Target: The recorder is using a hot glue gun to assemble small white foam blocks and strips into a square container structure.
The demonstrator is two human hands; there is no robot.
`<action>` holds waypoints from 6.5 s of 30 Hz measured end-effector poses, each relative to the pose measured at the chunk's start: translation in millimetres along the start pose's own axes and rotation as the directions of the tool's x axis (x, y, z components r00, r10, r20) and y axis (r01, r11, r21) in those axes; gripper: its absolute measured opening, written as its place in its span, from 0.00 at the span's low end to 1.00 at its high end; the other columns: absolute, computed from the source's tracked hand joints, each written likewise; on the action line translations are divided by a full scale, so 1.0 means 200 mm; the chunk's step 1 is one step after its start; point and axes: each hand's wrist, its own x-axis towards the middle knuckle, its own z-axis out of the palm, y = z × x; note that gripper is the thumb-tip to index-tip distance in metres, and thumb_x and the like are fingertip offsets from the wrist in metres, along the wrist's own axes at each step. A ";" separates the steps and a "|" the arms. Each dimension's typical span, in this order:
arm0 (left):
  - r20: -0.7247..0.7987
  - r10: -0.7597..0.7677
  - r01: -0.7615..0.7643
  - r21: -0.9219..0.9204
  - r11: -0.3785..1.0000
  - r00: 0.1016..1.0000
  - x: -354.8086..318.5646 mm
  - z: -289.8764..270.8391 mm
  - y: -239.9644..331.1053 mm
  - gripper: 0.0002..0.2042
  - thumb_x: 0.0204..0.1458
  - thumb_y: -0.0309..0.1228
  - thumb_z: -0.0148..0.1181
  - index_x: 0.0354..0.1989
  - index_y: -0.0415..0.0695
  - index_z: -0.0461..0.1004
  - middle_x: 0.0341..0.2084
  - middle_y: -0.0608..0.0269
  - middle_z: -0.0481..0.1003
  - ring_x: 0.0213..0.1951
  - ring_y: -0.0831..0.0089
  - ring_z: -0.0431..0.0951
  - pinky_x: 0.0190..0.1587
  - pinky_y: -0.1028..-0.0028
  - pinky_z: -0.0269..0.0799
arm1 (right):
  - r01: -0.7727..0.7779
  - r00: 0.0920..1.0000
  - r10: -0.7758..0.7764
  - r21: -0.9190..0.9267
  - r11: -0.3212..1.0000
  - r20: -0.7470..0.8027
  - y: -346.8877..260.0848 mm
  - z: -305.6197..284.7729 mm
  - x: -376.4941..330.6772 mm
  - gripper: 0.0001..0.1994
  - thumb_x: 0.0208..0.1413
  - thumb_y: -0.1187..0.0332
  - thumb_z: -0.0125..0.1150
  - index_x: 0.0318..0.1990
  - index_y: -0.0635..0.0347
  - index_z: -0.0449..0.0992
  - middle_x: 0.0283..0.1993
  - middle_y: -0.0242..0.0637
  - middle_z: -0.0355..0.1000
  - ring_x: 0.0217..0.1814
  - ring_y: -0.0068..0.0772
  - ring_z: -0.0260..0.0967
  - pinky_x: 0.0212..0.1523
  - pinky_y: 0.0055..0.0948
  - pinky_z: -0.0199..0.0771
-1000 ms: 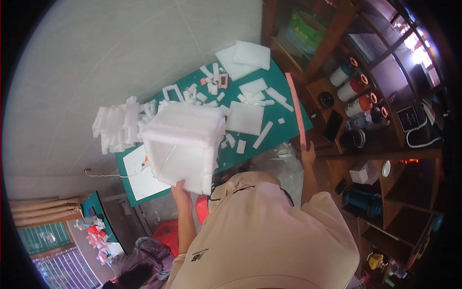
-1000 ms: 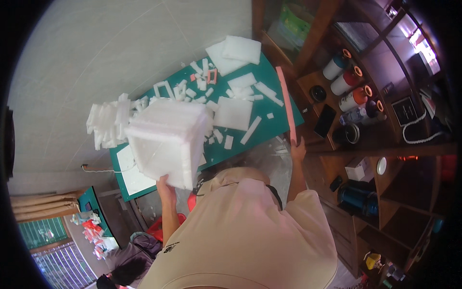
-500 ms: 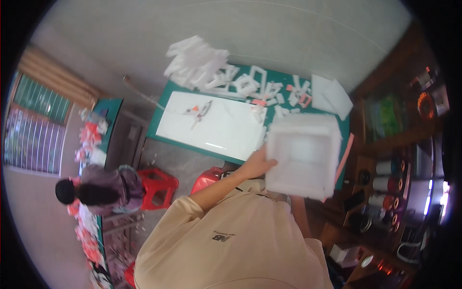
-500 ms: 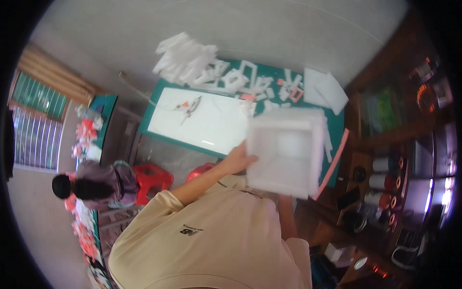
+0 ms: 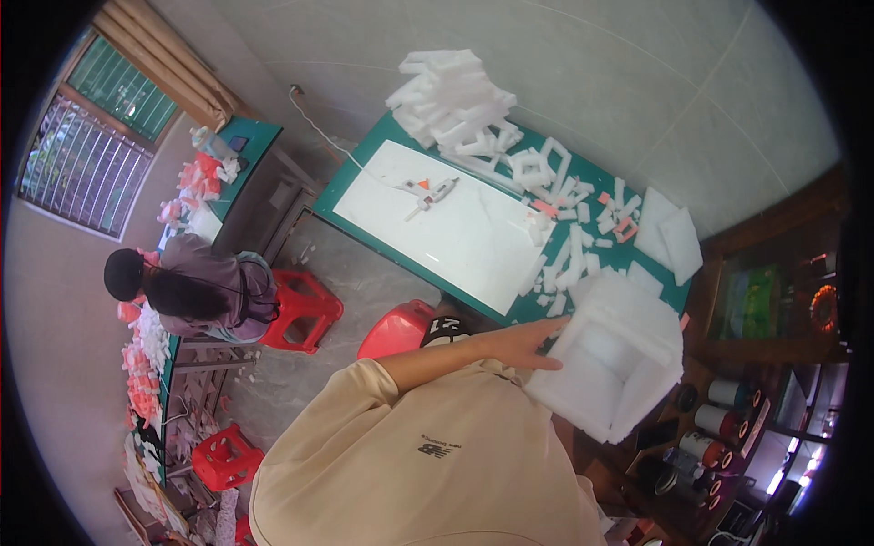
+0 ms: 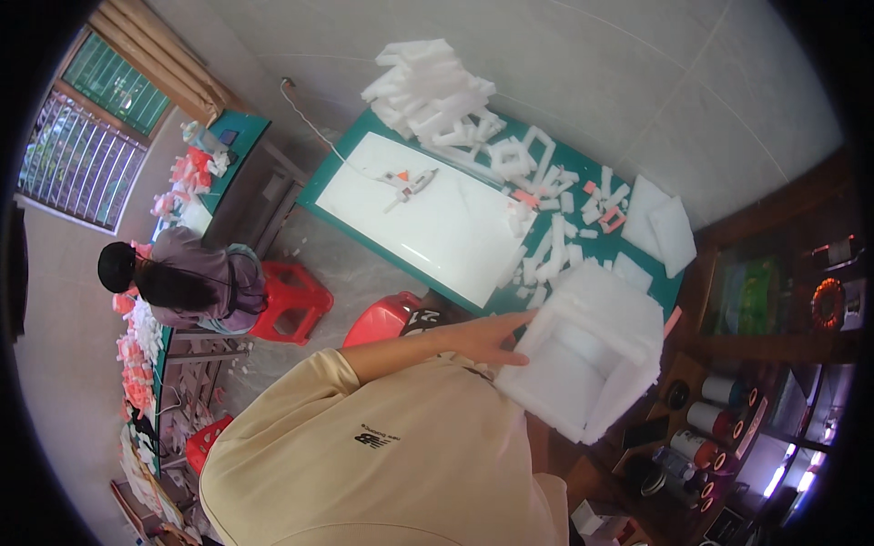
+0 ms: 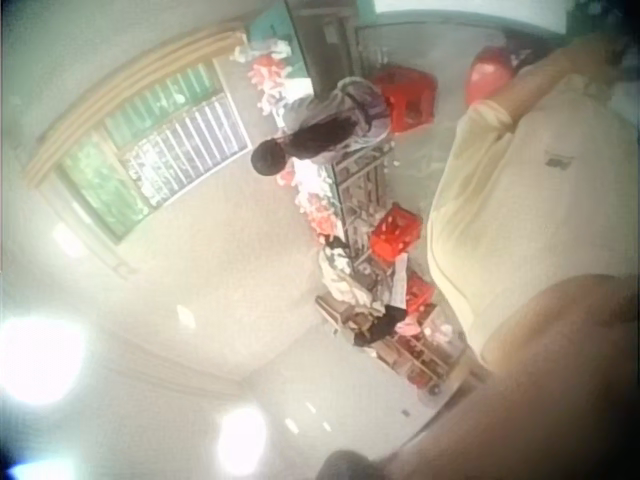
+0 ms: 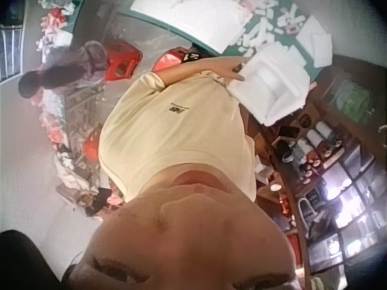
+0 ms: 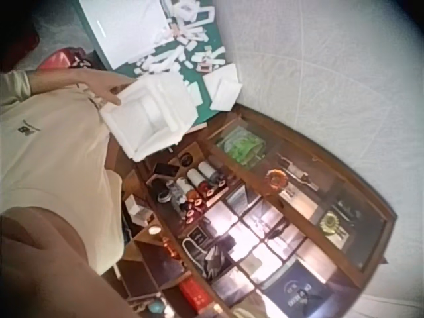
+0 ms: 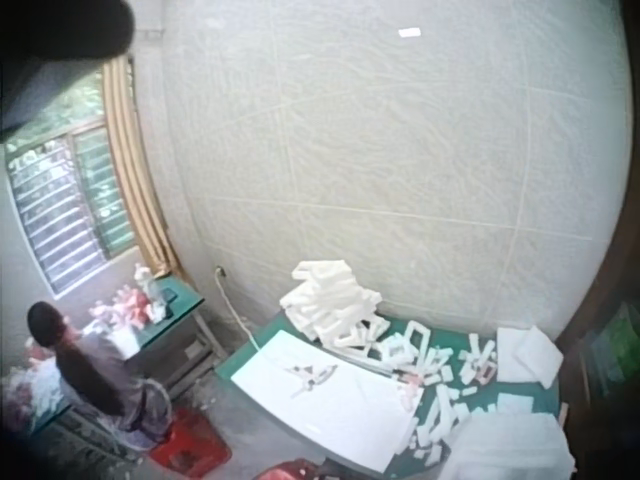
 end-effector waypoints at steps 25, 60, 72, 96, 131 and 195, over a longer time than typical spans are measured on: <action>-0.564 -0.280 0.180 -0.227 0.957 0.777 -0.60 -0.12 -0.54 0.18 0.53 0.28 0.58 0.53 0.41 0.68 0.47 0.61 0.71 0.39 0.76 0.73 0.39 0.77 0.70 | 0.271 0.959 -0.275 0.530 0.803 -0.074 -0.59 -0.05 0.76 0.36 0.60 0.41 0.34 0.69 0.52 0.40 0.72 0.43 0.37 0.71 0.56 0.40 0.67 0.54 0.45; -0.455 -0.220 0.249 0.004 0.968 0.863 -0.54 -0.14 -0.73 0.11 0.54 0.27 0.53 0.45 0.38 0.73 0.38 0.57 0.76 0.33 0.72 0.76 0.36 0.75 0.72 | 0.211 0.677 -0.644 -0.744 0.634 -0.357 -0.05 -0.43 0.49 0.15 0.49 0.73 0.56 0.46 0.57 0.70 0.28 0.34 0.69 0.26 0.25 0.66 0.26 0.24 0.67; -0.580 -0.240 0.303 0.013 0.953 0.778 -0.65 -0.08 -0.67 0.11 0.54 0.27 0.53 0.44 0.38 0.73 0.38 0.58 0.75 0.33 0.73 0.75 0.35 0.75 0.72 | 0.179 0.657 -0.711 -0.968 -0.178 0.252 -0.02 0.30 0.91 0.18 0.44 0.61 0.63 0.42 0.61 0.72 0.36 0.46 0.73 0.35 0.49 0.71 0.40 0.41 0.71; -0.396 -0.350 0.104 -0.524 0.846 0.849 -0.15 -0.17 -0.39 0.28 0.55 0.24 0.54 0.64 0.45 0.53 0.54 0.55 0.66 0.45 0.71 0.74 0.41 0.74 0.74 | 0.180 0.965 0.073 -0.839 0.513 0.252 0.06 0.16 0.05 0.19 0.55 0.64 0.59 0.51 0.66 0.72 0.44 0.36 0.74 0.43 0.25 0.70 0.45 0.25 0.70; -0.446 -0.413 0.063 -0.616 0.785 0.794 -0.47 -0.15 -0.51 0.15 0.49 0.23 0.60 0.44 0.40 0.65 0.26 0.65 0.72 0.26 0.78 0.74 0.30 0.78 0.72 | 0.202 0.709 0.487 -0.808 0.554 0.511 0.28 0.70 0.28 0.16 0.52 0.69 0.62 0.46 0.65 0.69 0.40 0.30 0.69 0.41 0.17 0.63 0.41 0.21 0.65; -0.825 -0.262 0.630 0.141 0.764 0.501 -0.58 -2.42 -1.62 0.18 0.48 0.27 0.60 0.47 0.37 0.67 0.44 0.50 0.68 0.43 0.53 0.73 0.43 0.64 0.71 | -0.007 0.954 -0.301 -0.999 -0.041 0.006 0.11 1.29 1.18 0.24 0.53 0.70 0.56 0.59 0.60 0.63 0.52 0.51 0.67 0.49 0.44 0.68 0.46 0.33 0.71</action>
